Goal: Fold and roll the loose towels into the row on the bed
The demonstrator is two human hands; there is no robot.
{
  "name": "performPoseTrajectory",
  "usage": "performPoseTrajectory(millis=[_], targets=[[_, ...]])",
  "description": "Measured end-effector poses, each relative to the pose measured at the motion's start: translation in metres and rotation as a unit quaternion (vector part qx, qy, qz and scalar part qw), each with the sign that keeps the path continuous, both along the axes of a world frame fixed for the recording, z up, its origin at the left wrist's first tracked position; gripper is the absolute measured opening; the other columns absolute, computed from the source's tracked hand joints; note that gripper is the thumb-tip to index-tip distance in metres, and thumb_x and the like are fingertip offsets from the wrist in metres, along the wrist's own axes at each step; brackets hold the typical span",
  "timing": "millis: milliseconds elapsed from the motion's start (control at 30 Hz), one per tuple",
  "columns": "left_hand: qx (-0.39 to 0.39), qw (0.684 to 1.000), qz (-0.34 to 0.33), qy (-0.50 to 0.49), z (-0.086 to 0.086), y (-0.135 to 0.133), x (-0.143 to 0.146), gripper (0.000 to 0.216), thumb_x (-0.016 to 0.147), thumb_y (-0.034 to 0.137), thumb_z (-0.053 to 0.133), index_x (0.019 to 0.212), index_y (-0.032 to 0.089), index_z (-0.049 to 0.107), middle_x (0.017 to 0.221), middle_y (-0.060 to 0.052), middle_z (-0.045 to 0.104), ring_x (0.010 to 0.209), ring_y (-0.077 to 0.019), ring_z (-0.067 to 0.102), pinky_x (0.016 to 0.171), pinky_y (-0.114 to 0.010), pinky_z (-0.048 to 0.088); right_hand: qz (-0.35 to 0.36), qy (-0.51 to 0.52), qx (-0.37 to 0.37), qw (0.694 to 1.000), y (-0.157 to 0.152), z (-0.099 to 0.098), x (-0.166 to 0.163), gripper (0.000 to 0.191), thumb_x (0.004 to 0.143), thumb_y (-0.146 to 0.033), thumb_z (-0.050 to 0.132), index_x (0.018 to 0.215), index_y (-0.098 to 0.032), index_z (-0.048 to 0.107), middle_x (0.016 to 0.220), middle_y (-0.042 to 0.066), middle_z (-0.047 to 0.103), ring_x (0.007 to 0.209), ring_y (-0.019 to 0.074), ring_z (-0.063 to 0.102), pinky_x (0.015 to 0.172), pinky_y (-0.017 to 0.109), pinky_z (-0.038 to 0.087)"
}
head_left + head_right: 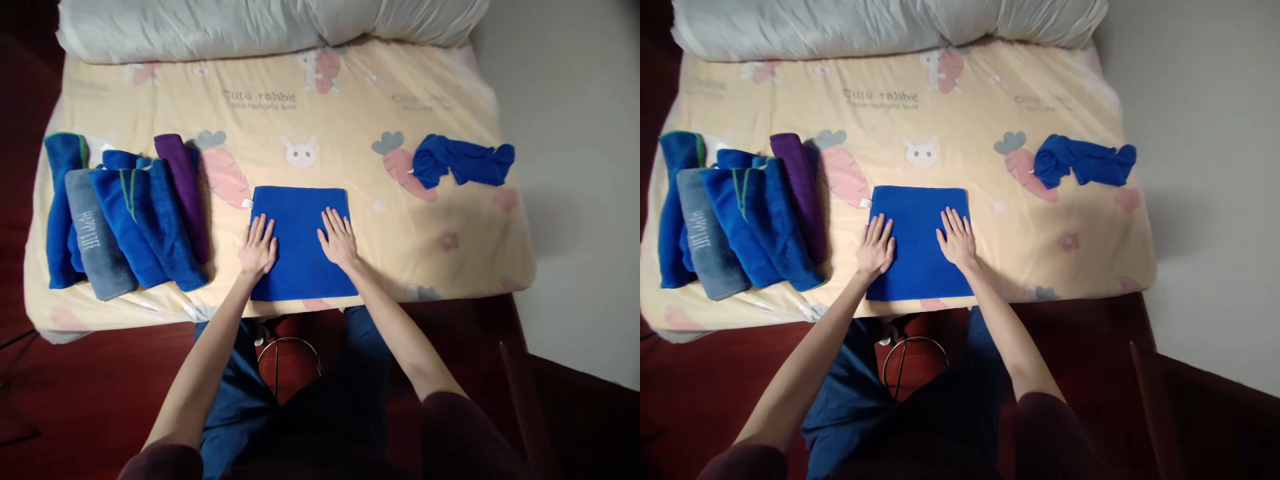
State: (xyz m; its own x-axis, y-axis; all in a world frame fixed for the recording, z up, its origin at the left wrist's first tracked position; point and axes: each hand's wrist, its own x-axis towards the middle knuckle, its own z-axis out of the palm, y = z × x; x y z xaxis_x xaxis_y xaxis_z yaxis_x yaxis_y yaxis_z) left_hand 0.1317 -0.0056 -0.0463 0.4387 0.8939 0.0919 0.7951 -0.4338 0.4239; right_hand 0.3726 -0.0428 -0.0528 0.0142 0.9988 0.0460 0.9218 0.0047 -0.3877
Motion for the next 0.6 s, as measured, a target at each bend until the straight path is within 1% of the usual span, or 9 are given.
performPoseTrajectory(millis=[67, 100, 233, 333, 400, 467, 533, 600], targets=[[-0.001, 0.999, 0.034, 0.003, -0.003, 0.001, -0.011, 0.060, 0.102, 0.036, 0.033, 0.159, 0.017, 0.030, 0.169, -0.005, 0.017, 0.157, -0.0244, 0.012, 0.129, -0.047, 0.009, -0.009, -0.003, 0.003, 1.000, -0.001, -0.005, 0.010, 0.062, 0.105, -0.041, 0.028, 0.161, -0.013, 0.025, 0.168, 0.007, 0.020, 0.157, 0.0231, 0.013, 0.129, 0.049, 0.005], [-0.001, 0.999, 0.039, 0.005, -0.005, 0.002, -0.013, 0.061, 0.102, 0.036, 0.033, 0.159, 0.017, 0.030, 0.169, -0.006, 0.016, 0.157, -0.0245, 0.011, 0.129, -0.047, 0.009, -0.017, -0.005, 0.004, 1.000, -0.001, -0.008, 0.012, 0.063, 0.105, -0.042, 0.028, 0.161, -0.013, 0.024, 0.168, 0.007, 0.019, 0.157, 0.0233, 0.012, 0.129, 0.050, 0.005], [0.000, 0.999, 0.033, 0.002, -0.014, 0.005, -0.010, 0.061, 0.102, 0.036, 0.033, 0.159, 0.015, 0.029, 0.169, -0.007, 0.015, 0.157, -0.0248, 0.010, 0.128, -0.047, 0.008, -0.067, -0.009, 0.004, 0.998, 0.006, -0.021, 0.015, 0.066, 0.105, -0.044, 0.025, 0.162, -0.012, 0.017, 0.169, 0.008, 0.014, 0.157, 0.0236, 0.009, 0.129, 0.051, 0.006], [0.000, 1.000, 0.030, -0.004, -0.014, 0.009, -0.010, 0.061, 0.102, 0.037, 0.033, 0.159, 0.014, 0.030, 0.169, -0.010, 0.016, 0.157, -0.0253, 0.010, 0.128, -0.048, 0.008, -0.093, -0.009, -0.014, 0.996, 0.016, -0.022, 0.015, 0.071, 0.104, -0.046, 0.025, 0.162, -0.007, 0.014, 0.169, 0.012, 0.010, 0.157, 0.0241, 0.006, 0.128, 0.051, 0.008], [-0.001, 1.000, 0.029, -0.010, -0.007, 0.008, -0.009, 0.061, 0.102, 0.037, 0.033, 0.158, 0.012, 0.031, 0.168, -0.011, 0.016, 0.157, -0.0268, 0.010, 0.128, -0.051, 0.007, -0.113, -0.005, -0.039, 0.993, 0.022, -0.012, 0.009, 0.075, 0.103, -0.047, 0.029, 0.160, -0.002, 0.014, 0.169, 0.016, 0.009, 0.157, 0.0270, 0.005, 0.127, 0.054, 0.007], [0.003, 0.999, 0.039, -0.015, 0.003, 0.000, -0.003, 0.062, 0.102, 0.038, 0.034, 0.157, 0.009, 0.032, 0.168, -0.014, 0.015, 0.157, -0.0292, 0.006, 0.127, -0.054, 0.004, -0.132, 0.001, -0.047, 0.990, 0.019, 0.005, -0.006, 0.079, 0.102, -0.048, 0.033, 0.159, 0.003, 0.012, 0.168, 0.021, 0.007, 0.157, 0.0310, 0.003, 0.126, 0.058, 0.005], [0.013, 0.999, 0.045, -0.016, 0.012, -0.021, 0.006, 0.063, 0.101, 0.037, 0.035, 0.157, 0.007, 0.032, 0.168, -0.015, 0.013, 0.157, -0.0305, 0.002, 0.127, -0.057, 0.003, -0.125, 0.006, -0.022, 0.992, 0.002, 0.021, -0.032, 0.081, 0.102, -0.048, 0.036, 0.160, 0.002, 0.008, 0.168, 0.021, 0.004, 0.157, 0.0326, -0.002, 0.125, 0.061, 0.003], [0.018, 1.000, 0.022, -0.011, 0.014, -0.053, 0.015, 0.063, 0.101, 0.034, 0.035, 0.158, 0.007, 0.030, 0.168, -0.014, 0.012, 0.157, -0.0298, 0.001, 0.127, -0.055, 0.005, -0.073, 0.013, 0.006, 0.997, -0.028, 0.027, -0.063, 0.077, 0.103, -0.045, 0.035, 0.161, -0.003, 0.006, 0.169, 0.017, 0.004, 0.157, 0.0297, -0.004, 0.125, 0.059, 0.003]])
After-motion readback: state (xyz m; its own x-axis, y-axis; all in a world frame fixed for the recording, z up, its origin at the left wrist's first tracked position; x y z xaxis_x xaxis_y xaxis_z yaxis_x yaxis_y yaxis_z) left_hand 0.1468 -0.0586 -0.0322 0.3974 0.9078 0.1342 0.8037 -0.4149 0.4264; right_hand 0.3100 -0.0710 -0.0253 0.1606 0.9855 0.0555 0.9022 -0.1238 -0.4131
